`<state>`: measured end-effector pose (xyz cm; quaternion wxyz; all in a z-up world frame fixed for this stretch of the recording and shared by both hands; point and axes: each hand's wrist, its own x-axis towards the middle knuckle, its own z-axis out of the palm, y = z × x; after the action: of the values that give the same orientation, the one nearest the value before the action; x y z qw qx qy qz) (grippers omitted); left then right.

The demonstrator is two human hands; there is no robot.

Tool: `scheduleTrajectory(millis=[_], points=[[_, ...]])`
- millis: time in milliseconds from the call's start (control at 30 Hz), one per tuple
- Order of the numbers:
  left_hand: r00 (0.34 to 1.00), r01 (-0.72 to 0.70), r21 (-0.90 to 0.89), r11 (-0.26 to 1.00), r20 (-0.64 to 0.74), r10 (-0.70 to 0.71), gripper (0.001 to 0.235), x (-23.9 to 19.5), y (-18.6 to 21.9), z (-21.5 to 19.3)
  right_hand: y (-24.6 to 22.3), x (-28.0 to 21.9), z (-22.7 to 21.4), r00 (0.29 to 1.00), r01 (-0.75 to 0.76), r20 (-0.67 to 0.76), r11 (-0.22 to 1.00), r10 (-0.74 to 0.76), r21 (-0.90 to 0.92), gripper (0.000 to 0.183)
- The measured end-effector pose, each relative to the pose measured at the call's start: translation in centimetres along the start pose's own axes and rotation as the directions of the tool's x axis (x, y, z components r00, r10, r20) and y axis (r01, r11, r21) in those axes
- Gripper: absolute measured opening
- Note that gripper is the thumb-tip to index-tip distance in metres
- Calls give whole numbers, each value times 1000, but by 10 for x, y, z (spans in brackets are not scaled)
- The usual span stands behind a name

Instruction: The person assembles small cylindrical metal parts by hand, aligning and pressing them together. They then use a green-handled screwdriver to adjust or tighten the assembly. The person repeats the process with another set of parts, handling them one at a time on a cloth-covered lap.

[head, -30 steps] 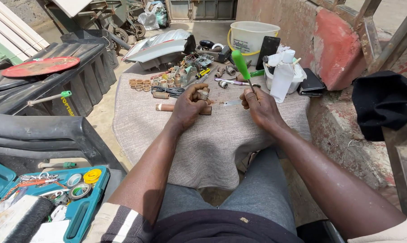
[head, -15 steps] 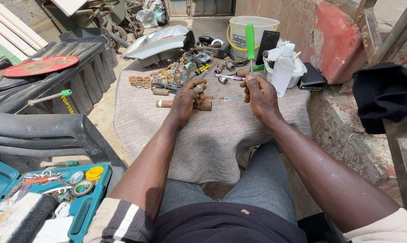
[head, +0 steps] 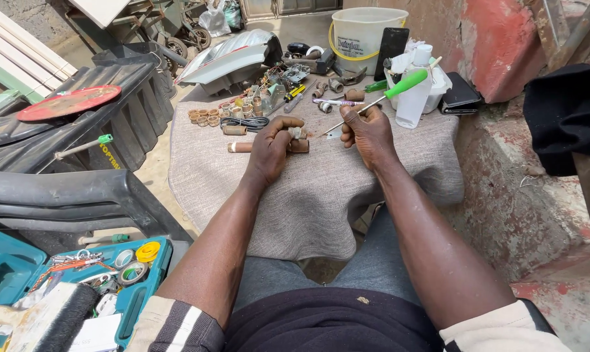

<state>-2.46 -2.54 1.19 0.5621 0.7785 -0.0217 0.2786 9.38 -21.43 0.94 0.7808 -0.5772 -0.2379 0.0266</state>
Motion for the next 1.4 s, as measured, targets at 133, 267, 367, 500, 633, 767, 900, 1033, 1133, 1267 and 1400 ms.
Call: scheduleTrajectory(millis=[133, 267, 367, 500, 633, 767, 900, 1033, 1133, 1267, 1400], points=[[999, 54, 148, 988, -4, -54, 46, 7, -12, -3, 14, 4, 1, 996, 52, 71, 995, -46, -88, 32], [999, 51, 170, 984, 2, -52, 40, 8, -13, -1, 6, -1, 2, 989, 127, 107, 967, -106, -221, 25], [1000, 20, 234, 972, 16, -25, 37, 4, -15, -2, 8, -5, 3, 983, 165, 120, 952, -138, -259, 29], [998, 13, 310, 951, 51, -31, 36, 1, -14, -3, -1, -14, 7, 980, 196, 86, 933, -178, -301, 44], [995, -6, 391, 921, 90, -32, 36, -10, 11, -5, 0, -9, 4, 980, 199, 56, 925, -191, -323, 51], [978, -129, 488, 863, 204, 31, 37, -32, 34, -6, 0, -13, 2, 964, 264, 97, 868, -246, -420, 52], [961, -227, 595, 771, 263, 80, 34, -42, 35, -12, -8, -18, 7, 934, 356, 175, 776, -312, -521, 49], [968, -215, 599, 771, 236, 86, 33, -32, -2, -12, 4, -14, 5, 941, 336, 219, 783, -258, -523, 48], [965, -222, 616, 756, 249, 80, 33, -30, -7, -12, 8, -15, 9, 938, 330, 283, 758, -199, -562, 49], [967, -213, 623, 753, 245, 72, 32, -20, -21, -12, -6, -28, 21, 966, 240, 196, 860, -168, -449, 49], [976, -175, 553, 814, 204, 71, 27, -16, -22, -12, -12, -37, 32, 974, 217, 138, 907, -178, -361, 48]])
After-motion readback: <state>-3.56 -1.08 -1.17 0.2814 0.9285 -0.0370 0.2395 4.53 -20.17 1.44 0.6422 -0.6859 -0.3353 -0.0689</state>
